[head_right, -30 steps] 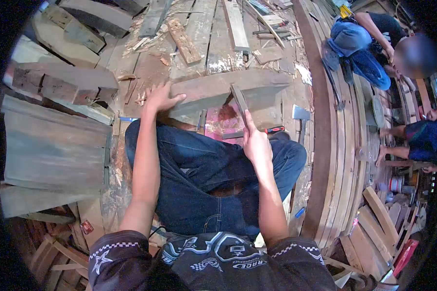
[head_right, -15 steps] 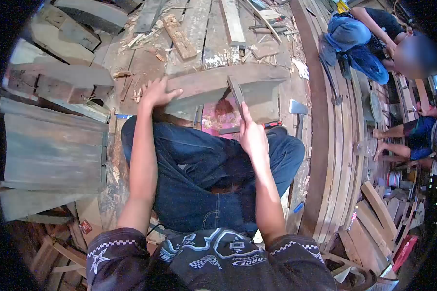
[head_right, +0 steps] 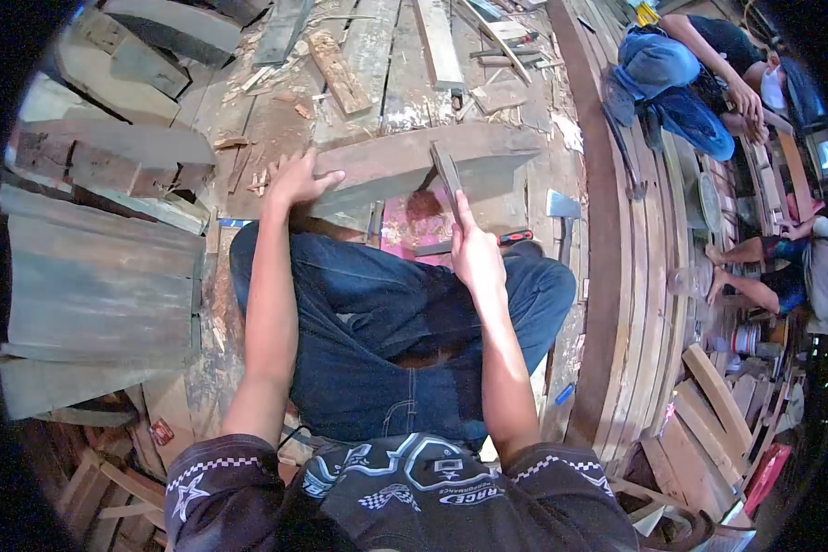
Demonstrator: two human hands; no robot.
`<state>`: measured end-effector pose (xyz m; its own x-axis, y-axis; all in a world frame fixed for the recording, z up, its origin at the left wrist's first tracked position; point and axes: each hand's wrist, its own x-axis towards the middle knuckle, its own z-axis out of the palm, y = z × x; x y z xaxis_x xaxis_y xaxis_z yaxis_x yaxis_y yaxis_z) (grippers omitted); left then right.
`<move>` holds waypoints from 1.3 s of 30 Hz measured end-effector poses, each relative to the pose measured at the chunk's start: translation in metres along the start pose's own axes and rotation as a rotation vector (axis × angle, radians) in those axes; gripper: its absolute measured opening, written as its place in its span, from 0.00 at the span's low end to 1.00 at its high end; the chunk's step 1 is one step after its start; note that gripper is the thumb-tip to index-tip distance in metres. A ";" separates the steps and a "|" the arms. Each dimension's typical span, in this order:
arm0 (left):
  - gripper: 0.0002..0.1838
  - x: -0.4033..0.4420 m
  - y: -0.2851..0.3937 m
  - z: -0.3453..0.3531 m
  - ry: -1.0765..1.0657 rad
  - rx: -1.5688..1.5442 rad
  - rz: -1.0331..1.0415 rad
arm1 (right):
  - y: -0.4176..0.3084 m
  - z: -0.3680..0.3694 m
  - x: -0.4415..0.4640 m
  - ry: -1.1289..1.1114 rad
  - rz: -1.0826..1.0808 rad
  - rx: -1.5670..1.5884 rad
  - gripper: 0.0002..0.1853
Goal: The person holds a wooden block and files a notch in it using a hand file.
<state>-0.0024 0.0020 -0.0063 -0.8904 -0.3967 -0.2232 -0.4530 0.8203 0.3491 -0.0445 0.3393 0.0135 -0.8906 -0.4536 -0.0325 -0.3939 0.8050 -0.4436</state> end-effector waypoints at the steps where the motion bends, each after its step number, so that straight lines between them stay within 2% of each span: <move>1: 0.46 0.000 0.000 0.001 0.001 0.002 0.004 | -0.008 -0.005 0.004 -0.036 0.040 -0.012 0.33; 2: 0.46 0.001 -0.001 0.002 0.004 0.003 0.006 | -0.013 -0.008 0.006 -0.072 0.077 -0.024 0.33; 5: 0.46 0.000 -0.004 0.003 0.015 -0.001 0.013 | -0.010 -0.004 -0.008 -0.005 -0.011 0.051 0.33; 8: 0.46 0.001 -0.003 0.000 0.016 -0.006 0.011 | -0.020 -0.009 -0.022 -0.065 0.080 0.002 0.33; 12: 0.46 0.001 -0.004 0.003 0.009 -0.021 0.005 | -0.017 -0.006 -0.005 -0.029 0.039 0.050 0.33; 16: 0.46 0.000 -0.002 0.002 0.003 -0.027 -0.002 | -0.025 -0.015 0.010 -0.116 0.121 0.068 0.31; 17: 0.46 -0.001 -0.002 0.001 -0.002 -0.025 0.001 | -0.016 -0.007 0.008 -0.059 0.040 0.075 0.31; 20: 0.45 0.001 -0.001 -0.001 -0.005 -0.016 0.001 | -0.006 -0.001 -0.011 -0.017 -0.013 0.094 0.32; 28: 0.44 0.001 -0.003 0.002 0.001 -0.052 0.008 | -0.024 -0.016 0.005 -0.143 0.128 0.063 0.33; 32: 0.44 0.000 -0.002 0.001 0.005 -0.023 0.008 | -0.024 -0.016 -0.009 -0.128 0.113 0.041 0.32; 33: 0.44 0.000 -0.002 -0.001 -0.011 -0.049 0.011 | -0.012 -0.007 -0.016 -0.064 0.029 0.093 0.32; 36: 0.44 0.002 -0.002 0.001 -0.009 -0.011 0.000 | -0.004 0.001 -0.024 0.009 -0.047 0.073 0.33; 37: 0.45 0.002 -0.001 0.001 -0.013 -0.024 -0.004 | -0.019 -0.014 -0.022 -0.103 0.065 0.048 0.32; 39: 0.45 0.003 -0.002 0.001 -0.024 -0.043 -0.005 | -0.026 -0.020 -0.012 -0.148 0.106 0.042 0.32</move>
<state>-0.0036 -0.0007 -0.0086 -0.8868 -0.3906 -0.2470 -0.4598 0.7995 0.3865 -0.0279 0.3318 0.0436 -0.8823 -0.4208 -0.2109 -0.2871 0.8362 -0.4673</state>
